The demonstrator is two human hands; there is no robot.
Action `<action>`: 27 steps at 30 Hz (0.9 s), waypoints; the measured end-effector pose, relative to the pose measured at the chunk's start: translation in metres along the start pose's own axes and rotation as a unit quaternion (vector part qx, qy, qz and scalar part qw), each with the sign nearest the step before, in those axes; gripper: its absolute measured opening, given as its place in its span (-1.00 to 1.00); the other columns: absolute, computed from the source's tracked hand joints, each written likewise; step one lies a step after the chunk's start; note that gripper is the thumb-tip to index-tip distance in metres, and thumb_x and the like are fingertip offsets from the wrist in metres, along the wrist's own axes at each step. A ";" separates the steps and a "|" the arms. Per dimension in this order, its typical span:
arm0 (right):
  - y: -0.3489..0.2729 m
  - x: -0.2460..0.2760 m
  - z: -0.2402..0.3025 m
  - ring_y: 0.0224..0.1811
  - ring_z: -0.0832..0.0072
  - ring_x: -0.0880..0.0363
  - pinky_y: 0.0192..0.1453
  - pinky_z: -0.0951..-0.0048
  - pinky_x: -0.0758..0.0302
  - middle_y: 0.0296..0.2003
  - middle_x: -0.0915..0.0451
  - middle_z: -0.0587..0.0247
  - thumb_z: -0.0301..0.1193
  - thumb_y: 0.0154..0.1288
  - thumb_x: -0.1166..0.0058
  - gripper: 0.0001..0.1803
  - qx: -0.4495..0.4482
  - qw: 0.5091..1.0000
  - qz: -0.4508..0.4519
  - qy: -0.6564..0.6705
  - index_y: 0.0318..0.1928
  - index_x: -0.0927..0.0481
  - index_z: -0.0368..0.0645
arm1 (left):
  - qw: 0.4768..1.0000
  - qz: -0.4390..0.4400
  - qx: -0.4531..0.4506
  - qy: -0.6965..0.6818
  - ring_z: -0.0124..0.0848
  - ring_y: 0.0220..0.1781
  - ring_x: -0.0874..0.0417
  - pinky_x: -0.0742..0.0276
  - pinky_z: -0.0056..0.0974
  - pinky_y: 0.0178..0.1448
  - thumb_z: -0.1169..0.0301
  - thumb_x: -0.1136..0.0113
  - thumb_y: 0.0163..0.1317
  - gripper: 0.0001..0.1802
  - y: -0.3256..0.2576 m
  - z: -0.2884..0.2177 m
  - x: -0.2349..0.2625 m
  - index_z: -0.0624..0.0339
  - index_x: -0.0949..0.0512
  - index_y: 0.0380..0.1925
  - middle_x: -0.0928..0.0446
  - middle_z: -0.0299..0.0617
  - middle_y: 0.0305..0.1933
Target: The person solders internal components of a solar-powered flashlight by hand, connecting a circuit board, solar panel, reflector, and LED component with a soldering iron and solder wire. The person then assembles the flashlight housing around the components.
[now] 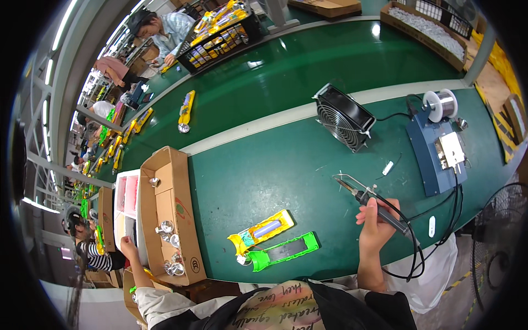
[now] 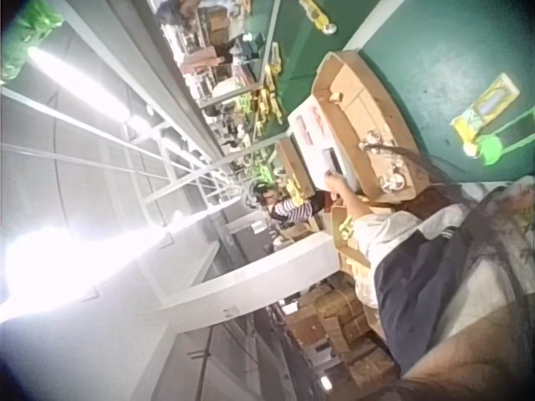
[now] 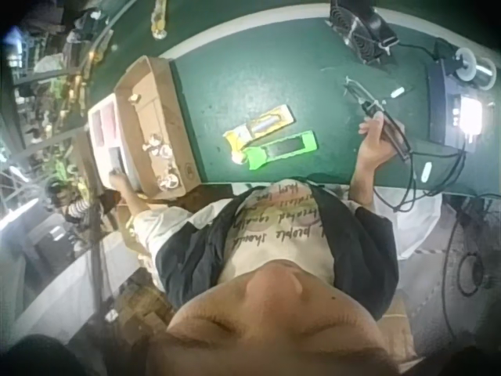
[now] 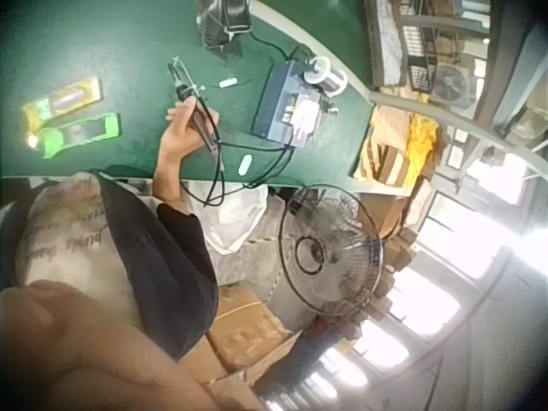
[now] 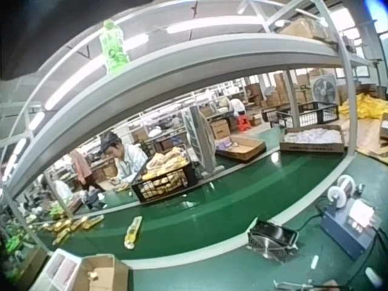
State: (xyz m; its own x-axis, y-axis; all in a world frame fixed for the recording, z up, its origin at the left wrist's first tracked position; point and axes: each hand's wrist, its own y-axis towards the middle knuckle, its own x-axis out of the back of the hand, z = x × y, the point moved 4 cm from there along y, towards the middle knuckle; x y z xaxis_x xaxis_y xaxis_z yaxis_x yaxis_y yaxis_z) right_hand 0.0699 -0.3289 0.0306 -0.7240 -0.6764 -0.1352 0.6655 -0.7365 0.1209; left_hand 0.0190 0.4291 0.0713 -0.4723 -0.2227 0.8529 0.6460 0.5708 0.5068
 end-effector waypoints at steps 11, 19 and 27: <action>-0.004 0.012 -0.008 -0.69 0.74 -0.27 -0.66 0.75 -0.18 -0.64 -0.37 0.31 -0.40 0.23 0.08 -0.84 0.020 0.999 0.002 -0.032 -0.37 -0.34 -0.25 | 0.980 0.159 0.071 0.095 -0.10 -0.25 -0.55 -0.43 -0.11 -0.17 0.29 -0.02 0.04 -0.81 0.002 -0.012 -0.016 0.10 -0.57 -0.46 -0.54 -0.02 -0.36; -0.001 0.012 -0.011 -0.66 0.78 -0.26 -0.62 0.77 -0.14 -0.62 -0.37 0.40 -0.35 0.24 0.07 -0.83 -0.011 0.999 -0.009 -0.030 -0.35 -0.37 -0.20 | 0.987 -0.027 0.151 -0.052 -0.23 -0.34 -0.59 -0.44 -0.21 -0.20 0.29 -0.15 -0.04 -0.78 -0.009 -0.025 0.018 0.22 -0.57 -0.47 -0.57 -0.06 -0.44; -0.005 0.010 -0.005 -0.65 0.77 -0.25 -0.60 0.75 -0.13 -0.62 -0.37 0.40 -0.33 0.25 0.09 -0.82 -0.015 0.998 -0.001 -0.061 -0.36 -0.37 -0.19 | 0.864 -0.095 0.167 -0.465 -0.67 -0.53 -0.32 -0.24 -0.54 -0.45 0.32 -0.08 0.15 -0.82 -0.044 -0.094 0.084 0.21 -0.46 -0.42 -0.38 -0.41 -0.53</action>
State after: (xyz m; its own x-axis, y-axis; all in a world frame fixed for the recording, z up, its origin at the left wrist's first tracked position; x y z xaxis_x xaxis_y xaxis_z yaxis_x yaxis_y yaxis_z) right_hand 0.0604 -0.3323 0.0234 -0.7406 -0.6718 -0.0136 0.6682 -0.7385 0.0906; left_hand 0.0071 0.3113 0.1319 -0.9293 0.3040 0.2099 0.3670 0.8251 0.4295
